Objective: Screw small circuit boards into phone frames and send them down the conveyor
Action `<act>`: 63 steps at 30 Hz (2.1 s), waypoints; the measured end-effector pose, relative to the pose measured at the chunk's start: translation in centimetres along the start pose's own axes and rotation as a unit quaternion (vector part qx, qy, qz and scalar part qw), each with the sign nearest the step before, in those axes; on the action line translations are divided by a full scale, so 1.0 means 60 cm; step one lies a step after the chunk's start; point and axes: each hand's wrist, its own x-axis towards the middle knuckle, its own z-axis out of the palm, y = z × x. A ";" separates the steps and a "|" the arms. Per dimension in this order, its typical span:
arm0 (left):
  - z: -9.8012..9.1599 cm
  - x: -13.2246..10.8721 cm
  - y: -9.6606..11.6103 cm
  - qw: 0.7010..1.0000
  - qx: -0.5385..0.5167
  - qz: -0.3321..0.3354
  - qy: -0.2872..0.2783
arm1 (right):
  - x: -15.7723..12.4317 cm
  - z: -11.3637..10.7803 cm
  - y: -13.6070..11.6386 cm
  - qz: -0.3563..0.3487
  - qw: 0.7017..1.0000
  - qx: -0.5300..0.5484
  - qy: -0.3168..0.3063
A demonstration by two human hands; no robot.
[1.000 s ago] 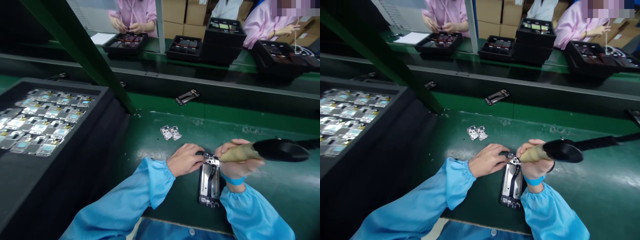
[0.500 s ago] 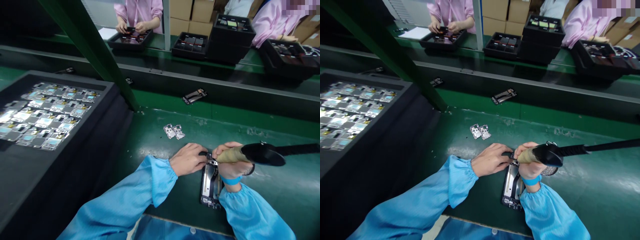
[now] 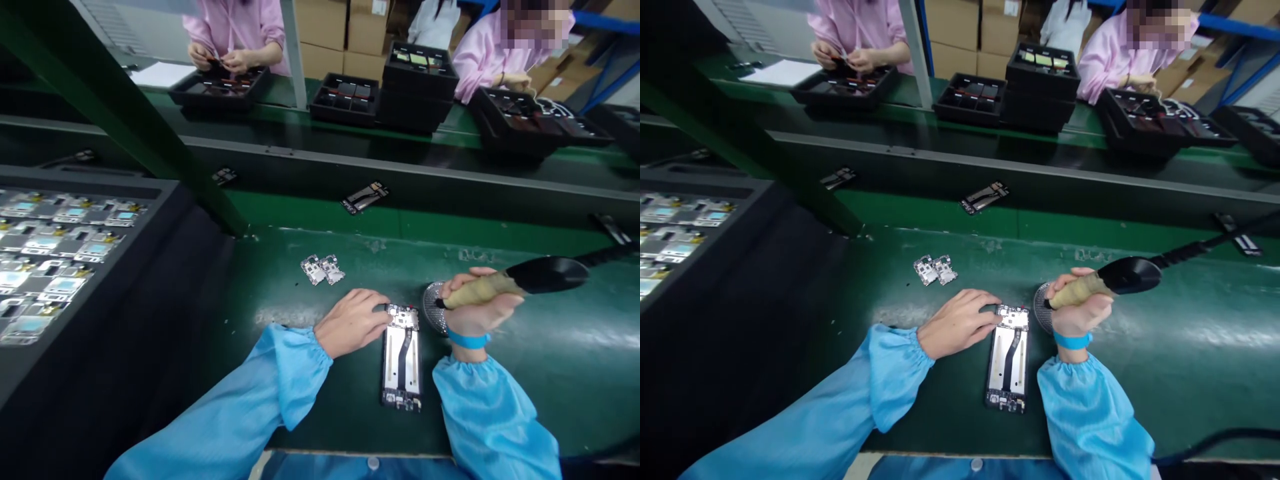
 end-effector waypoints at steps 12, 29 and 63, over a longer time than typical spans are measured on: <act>0.000 0.000 0.001 1.000 -0.005 -0.004 -0.001 | -0.008 0.006 0.008 -0.010 1.000 0.010 0.002; 0.000 0.001 0.002 1.000 -0.004 -0.003 0.001 | -0.006 0.007 0.005 -0.011 1.000 -0.013 0.002; -0.009 0.012 0.010 0.999 -0.004 -0.025 -0.035 | -0.109 0.010 -0.007 0.047 0.974 0.067 -0.213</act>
